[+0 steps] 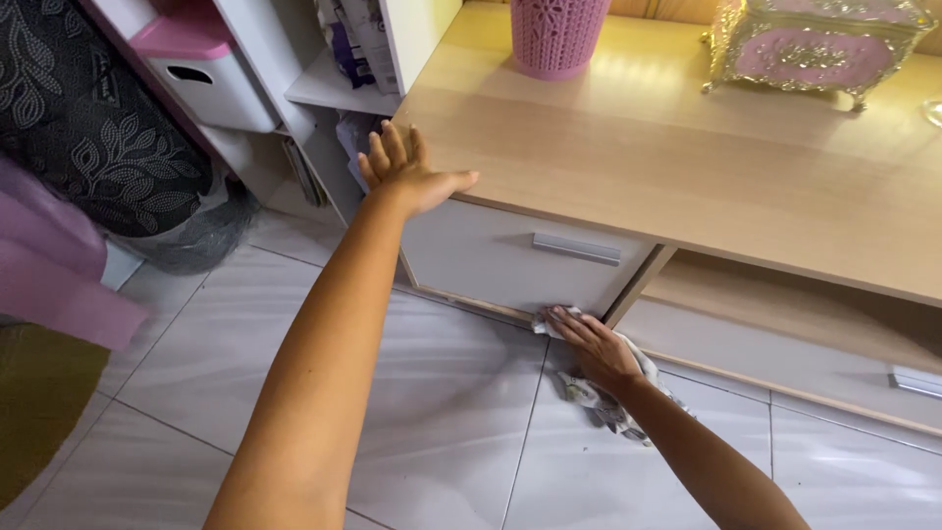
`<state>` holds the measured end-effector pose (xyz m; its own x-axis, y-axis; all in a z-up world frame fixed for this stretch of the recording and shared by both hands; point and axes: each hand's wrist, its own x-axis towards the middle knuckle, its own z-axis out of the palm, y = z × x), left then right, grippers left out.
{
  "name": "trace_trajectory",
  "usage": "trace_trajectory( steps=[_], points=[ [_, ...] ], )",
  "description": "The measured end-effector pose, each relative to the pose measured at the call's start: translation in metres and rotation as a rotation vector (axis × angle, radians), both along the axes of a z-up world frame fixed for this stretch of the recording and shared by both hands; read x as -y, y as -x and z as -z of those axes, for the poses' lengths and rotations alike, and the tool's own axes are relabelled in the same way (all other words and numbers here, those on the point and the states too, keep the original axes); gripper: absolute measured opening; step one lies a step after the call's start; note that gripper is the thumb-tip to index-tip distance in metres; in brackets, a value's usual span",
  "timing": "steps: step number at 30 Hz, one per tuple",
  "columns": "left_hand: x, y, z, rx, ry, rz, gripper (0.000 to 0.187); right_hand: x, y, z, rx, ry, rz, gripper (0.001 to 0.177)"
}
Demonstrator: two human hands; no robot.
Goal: Clean the surfaces and shelves of a wooden console or cabinet using a cloth.
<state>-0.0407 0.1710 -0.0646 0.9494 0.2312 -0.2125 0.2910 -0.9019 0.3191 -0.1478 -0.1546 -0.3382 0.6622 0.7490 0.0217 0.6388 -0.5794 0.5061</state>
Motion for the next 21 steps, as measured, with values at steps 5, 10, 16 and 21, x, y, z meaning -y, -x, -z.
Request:
trace_trajectory(
  steps=[5, 10, 16, 21],
  points=[
    [0.002, 0.002, -0.002, -0.012, -0.005, -0.005, 0.131, -0.067, -0.024, 0.01, 0.026, 0.031, -0.088, 0.077],
    [-0.001, 0.003, 0.001, 0.002, 0.007, -0.007, 0.131, -0.146, -0.042, 0.045, 0.176, -0.198, -0.155, 0.067],
    [0.002, -0.001, 0.004, 0.005, 0.009, 0.025, 0.13, -0.229, -0.044, 0.049, 0.151, -0.082, -0.024, 0.062],
    [0.001, 0.002, 0.0, 0.011, 0.015, 0.013, 0.128, -0.188, -0.028, 0.077, 0.064, -0.369, 0.11, 0.067]
  ],
)
